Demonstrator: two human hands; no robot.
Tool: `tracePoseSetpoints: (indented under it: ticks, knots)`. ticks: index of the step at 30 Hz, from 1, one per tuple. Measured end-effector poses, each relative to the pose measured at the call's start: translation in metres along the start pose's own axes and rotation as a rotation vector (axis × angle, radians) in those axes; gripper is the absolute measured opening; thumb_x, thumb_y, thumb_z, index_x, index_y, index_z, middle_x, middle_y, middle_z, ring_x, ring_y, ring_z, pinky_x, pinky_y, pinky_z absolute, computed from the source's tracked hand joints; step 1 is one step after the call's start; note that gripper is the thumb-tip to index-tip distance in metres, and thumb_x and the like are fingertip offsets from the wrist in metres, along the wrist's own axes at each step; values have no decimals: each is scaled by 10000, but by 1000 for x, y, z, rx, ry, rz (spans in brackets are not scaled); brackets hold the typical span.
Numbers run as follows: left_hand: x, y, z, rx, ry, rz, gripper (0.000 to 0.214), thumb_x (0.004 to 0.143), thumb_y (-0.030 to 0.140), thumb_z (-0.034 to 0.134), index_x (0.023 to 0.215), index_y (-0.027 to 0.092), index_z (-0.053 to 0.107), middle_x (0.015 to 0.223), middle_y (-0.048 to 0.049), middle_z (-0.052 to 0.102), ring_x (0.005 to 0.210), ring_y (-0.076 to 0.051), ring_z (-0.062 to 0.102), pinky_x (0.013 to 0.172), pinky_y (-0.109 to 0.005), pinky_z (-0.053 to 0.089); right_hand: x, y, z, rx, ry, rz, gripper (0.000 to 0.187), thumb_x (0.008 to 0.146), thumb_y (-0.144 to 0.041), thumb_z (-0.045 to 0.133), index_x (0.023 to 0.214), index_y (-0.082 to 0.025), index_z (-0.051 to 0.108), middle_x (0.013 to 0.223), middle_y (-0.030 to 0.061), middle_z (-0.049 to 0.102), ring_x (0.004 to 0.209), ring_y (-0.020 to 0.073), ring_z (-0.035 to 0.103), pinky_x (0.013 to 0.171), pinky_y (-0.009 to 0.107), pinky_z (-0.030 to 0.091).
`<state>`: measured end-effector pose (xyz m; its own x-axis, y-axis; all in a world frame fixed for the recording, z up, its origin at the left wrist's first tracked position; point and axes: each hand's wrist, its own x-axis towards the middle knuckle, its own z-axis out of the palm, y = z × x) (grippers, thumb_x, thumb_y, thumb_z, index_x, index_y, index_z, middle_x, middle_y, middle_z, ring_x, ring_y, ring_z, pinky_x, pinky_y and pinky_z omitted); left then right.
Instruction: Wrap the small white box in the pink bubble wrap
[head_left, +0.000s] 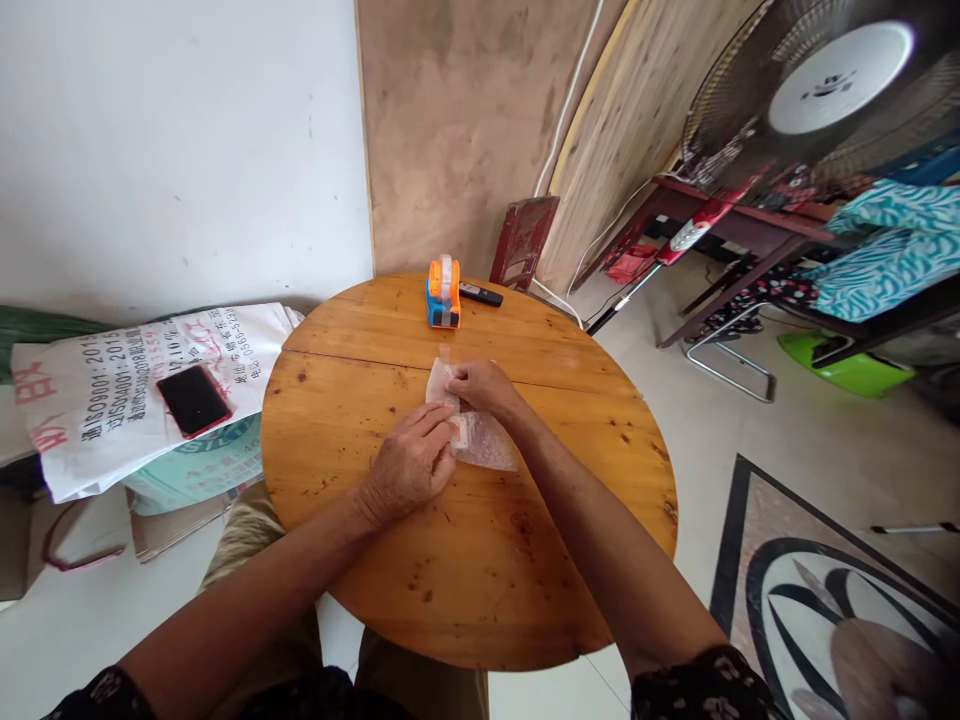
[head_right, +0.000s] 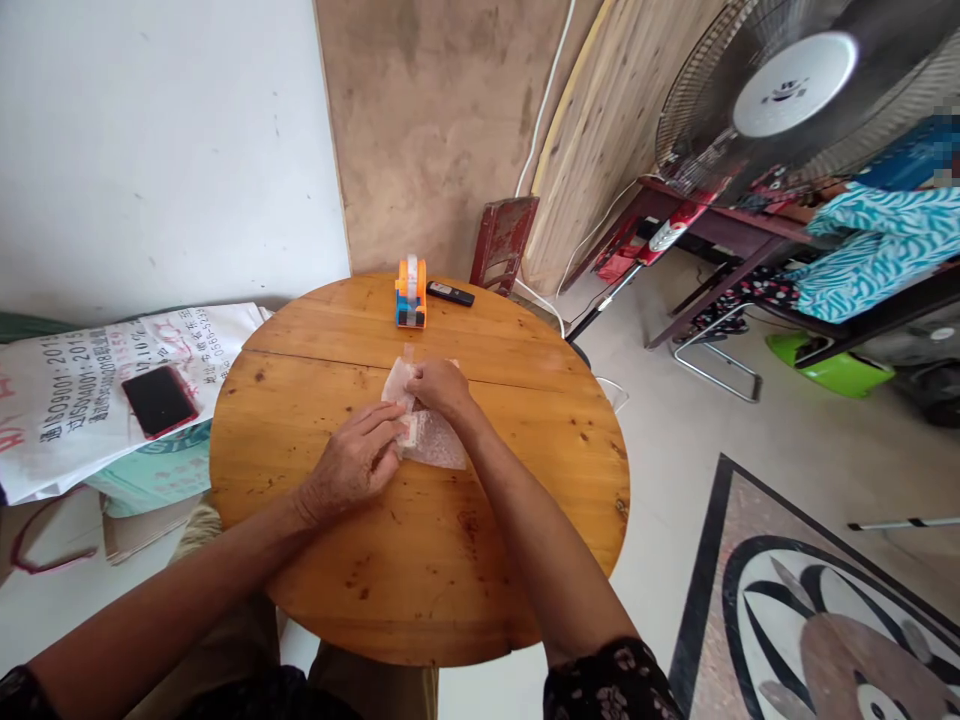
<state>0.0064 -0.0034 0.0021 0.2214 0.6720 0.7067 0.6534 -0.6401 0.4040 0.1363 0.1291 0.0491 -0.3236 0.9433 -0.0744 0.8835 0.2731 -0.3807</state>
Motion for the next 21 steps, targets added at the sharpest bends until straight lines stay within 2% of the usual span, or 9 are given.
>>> tracePoseSetpoints:
  ticks: [4, 6, 9, 12, 15, 18, 21]
  knots:
    - [-1, -2, -1, -11, -24, 13, 250, 776, 39, 521, 975, 139, 633, 1165, -155, 683, 1168, -284, 602, 1031, -465, 512, -19, 4, -23, 30, 109, -8, 215, 821, -330, 559, 712, -169, 649, 696, 8, 644, 637, 122, 503, 569, 244, 292]
    - [-1, -3, -1, -15, -32, 16, 257, 770, 38, 528, 984, 135, 632, 1167, -160, 681, 1167, -284, 601, 1035, -464, 508, -41, 12, -38, 125, 238, -27, 278, 846, -391, 535, 712, -168, 633, 673, 5, 626, 617, 124, 499, 568, 251, 303]
    - [-1, -5, 0, -20, -30, 23, 264, 769, 36, 530, 993, 136, 629, 1162, -159, 681, 1161, -279, 604, 1027, -453, 510, -81, 28, -49, 222, 290, -16, 249, 810, -406, 570, 725, -178, 624, 650, -2, 607, 599, 130, 503, 572, 260, 343]
    - [-1, -5, 0, -16, -24, 31, 257, 773, 37, 525, 988, 137, 626, 1145, -155, 686, 1143, -280, 608, 1007, -449, 515, -111, 41, -41, 286, 271, 61, 262, 774, -444, 613, 806, -185, 636, 781, 30, 670, 668, 158, 572, 624, 280, 418]
    - [-1, -7, 1, -14, -16, 38, 251, 770, 36, 525, 978, 136, 624, 1130, -154, 690, 1120, -283, 613, 984, -450, 520, -122, 45, -25, 328, 271, 88, 299, 760, -475, 633, 860, -193, 636, 881, 53, 687, 718, 180, 612, 660, 304, 460]
    - [0, -7, 1, -21, -14, 45, 259, 762, 29, 523, 974, 139, 623, 1119, -151, 691, 1111, -275, 615, 983, -442, 516, -121, 36, -19, 332, 334, -36, 260, 805, -445, 602, 891, -205, 655, 965, 74, 686, 851, 209, 630, 757, 334, 484]
    - [0, -8, 1, -29, -18, 49, 260, 755, 28, 519, 964, 141, 624, 1107, -148, 692, 1102, -266, 617, 988, -430, 512, -110, 17, -24, 234, 328, -167, 286, 853, -430, 573, 1012, -223, 688, 1171, 110, 651, 1115, 256, 572, 892, 369, 457]
